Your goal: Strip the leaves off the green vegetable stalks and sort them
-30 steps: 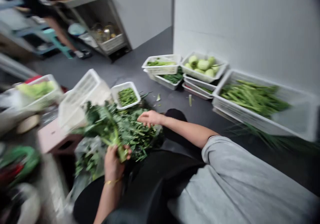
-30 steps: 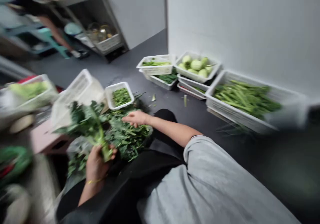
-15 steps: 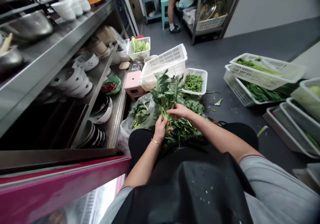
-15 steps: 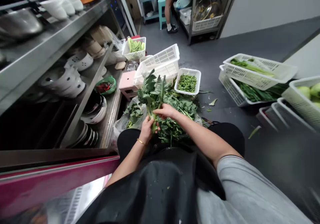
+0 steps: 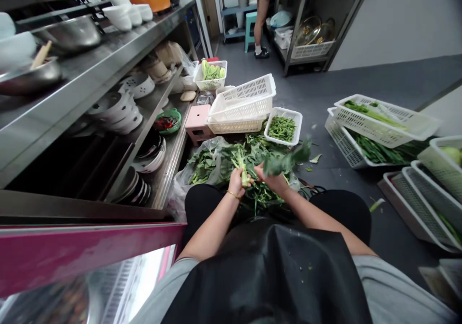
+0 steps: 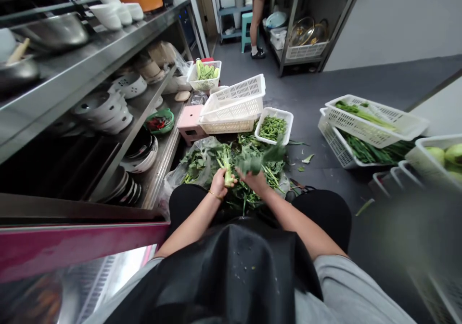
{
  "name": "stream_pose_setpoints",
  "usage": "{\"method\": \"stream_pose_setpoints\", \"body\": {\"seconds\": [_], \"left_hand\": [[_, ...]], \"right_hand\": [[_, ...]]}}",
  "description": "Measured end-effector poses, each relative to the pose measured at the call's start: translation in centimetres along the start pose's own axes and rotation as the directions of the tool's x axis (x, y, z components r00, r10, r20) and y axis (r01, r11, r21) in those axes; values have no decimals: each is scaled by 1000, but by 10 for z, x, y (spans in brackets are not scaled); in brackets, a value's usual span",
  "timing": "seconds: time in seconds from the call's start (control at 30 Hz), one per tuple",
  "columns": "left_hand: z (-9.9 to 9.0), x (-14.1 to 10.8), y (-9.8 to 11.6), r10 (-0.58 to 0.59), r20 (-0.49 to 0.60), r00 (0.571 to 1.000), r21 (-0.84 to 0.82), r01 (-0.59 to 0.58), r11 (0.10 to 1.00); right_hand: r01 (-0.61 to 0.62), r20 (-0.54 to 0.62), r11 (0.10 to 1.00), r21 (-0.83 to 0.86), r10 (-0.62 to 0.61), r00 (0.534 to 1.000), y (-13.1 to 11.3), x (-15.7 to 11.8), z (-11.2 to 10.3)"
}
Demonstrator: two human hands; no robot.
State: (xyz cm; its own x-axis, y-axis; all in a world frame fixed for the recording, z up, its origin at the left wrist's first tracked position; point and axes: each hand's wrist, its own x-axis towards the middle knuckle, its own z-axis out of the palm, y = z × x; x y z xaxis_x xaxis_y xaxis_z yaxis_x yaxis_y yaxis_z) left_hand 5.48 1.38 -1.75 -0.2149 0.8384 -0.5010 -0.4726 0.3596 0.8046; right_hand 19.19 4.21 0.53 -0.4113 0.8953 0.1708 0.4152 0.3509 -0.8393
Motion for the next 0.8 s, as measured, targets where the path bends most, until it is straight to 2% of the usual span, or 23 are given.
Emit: {"method": "stream_pose_setpoints", "body": {"seconds": [0.07, 0.1, 0.13, 0.2, 0.23, 0.27, 0.3, 0.33, 0.4, 0.43, 0.47, 0.53, 0.63, 0.7, 0.8], "left_hand": [[-5, -3, 0, 129, -46, 991, 202, -117, 972], [-7, -7, 0, 243, -44, 969, 332, -215, 919], [-8, -12, 0, 371, -19, 928, 451, -324, 832], [-9, -21, 0, 574, 74, 816, 594, -498, 632], [-9, -25, 0, 621, 113, 776, 622, -543, 564], [-9, -28, 0, 626, 140, 767, 626, -559, 544], [-8, -30, 1, 589, 153, 793, 605, -547, 579], [-8, -31, 1, 506, 156, 848, 561, -498, 661], [-7, -31, 0, 261, 152, 953, 421, -301, 856], [-7, -31, 0, 148, 155, 977, 336, -193, 922], [-6, -31, 1, 69, 162, 984, 245, -107, 964], [-6, -32, 7, 12, 196, 981, 39, -20, 999], [-9, -33, 26, 72, 247, 966, -280, 0, 960], [-13, -34, 38, 112, 279, 954, -330, -14, 944], [-16, -38, 38, 107, 332, 937, -195, -43, 980]], "right_hand": [[-139, 27, 989, 58, 138, 990, -3, 13, -6], [-222, 75, 971, 94, 215, 974, -6, 20, -7], [-295, 131, 948, 122, 279, 951, -10, 27, -7], [-395, 204, 906, 154, 362, 910, -16, 38, -5], [-424, 214, 892, 159, 388, 897, -18, 42, -3], [-455, 216, 874, 169, 417, 883, -19, 45, -1], [-489, 234, 851, 190, 445, 865, -19, 46, 1], [-526, 262, 824, 213, 470, 843, -18, 47, 3], [-572, 325, 786, 237, 490, 809, -13, 43, 8], [-572, 331, 781, 252, 486, 809, -10, 38, 11], [-567, 320, 774, 282, 481, 816, -7, 32, 15], [-537, 284, 723, 435, 455, 844, -1, 16, 26], [-489, 284, 584, 648, 411, 866, 4, -10, 42], [-494, 306, 561, 664, 399, 864, 3, -18, 44], [-437, 247, 661, 610, 366, 897, -9, -8, 26]]}}
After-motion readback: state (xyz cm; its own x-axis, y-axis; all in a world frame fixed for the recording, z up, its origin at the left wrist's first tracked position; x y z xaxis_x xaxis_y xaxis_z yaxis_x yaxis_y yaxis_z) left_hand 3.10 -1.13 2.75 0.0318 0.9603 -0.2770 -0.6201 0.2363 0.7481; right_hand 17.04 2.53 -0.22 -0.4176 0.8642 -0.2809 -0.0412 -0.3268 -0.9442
